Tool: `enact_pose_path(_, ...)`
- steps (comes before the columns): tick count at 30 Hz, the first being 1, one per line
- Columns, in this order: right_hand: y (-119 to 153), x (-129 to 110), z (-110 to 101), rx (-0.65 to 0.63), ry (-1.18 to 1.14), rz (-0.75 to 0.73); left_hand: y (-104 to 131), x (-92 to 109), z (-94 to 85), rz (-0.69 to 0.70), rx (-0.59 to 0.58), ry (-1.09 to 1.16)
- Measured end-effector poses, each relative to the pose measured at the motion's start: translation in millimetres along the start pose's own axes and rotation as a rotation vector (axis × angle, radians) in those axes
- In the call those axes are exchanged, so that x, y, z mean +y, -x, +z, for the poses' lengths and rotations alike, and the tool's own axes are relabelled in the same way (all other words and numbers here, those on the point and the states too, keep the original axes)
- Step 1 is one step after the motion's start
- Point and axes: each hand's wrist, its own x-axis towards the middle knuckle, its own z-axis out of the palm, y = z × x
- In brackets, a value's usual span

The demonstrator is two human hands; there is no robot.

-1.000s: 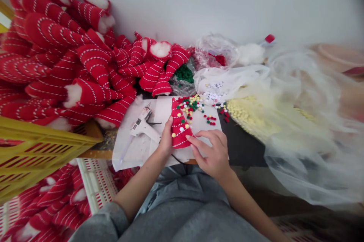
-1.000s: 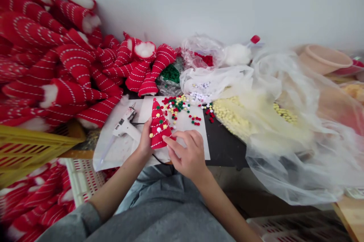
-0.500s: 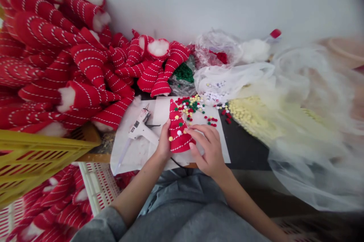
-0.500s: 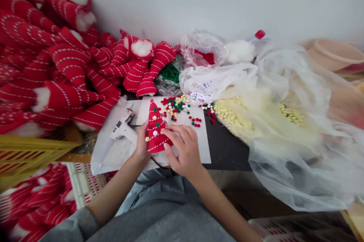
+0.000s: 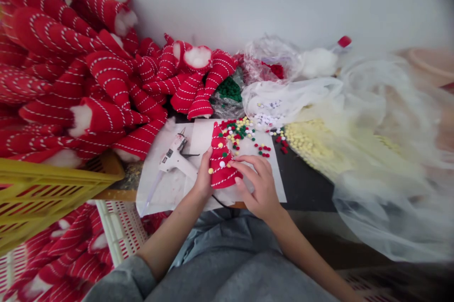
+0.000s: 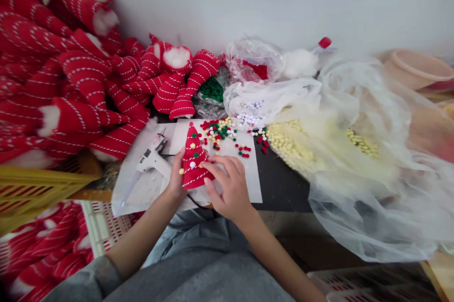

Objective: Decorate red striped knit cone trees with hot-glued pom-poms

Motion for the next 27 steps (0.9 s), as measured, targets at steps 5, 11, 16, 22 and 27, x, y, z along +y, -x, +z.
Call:
enact_pose_path(5,3.2,-5.2,-2.2,0.124,0.056,-0.047,0.3,-1.2,1.8,-0.027,0.021,0.019)
enact_pose_path(11,4.5,-11.4,1.0,0.077,0.112,-0.09,1.4,-3.2,2.5,-0.02,0.009,0.054)
enact_pose_path(16,12.6,11.3,2.1,0.237,-0.023,0.023,6.2,8.6,5.9,-0.046,-0.003,0.116)
enact_pose_path(22,27.7,48.8,6.0,0.193,-0.044,0.148,49.3,70.1,-2.3,0.155,-0.187,0.149)
enact_pose_path(27,35.6,62.6,9.1,0.18,-0.121,0.177,126.1,104.1,-70.8,0.398,-0.072,0.151)
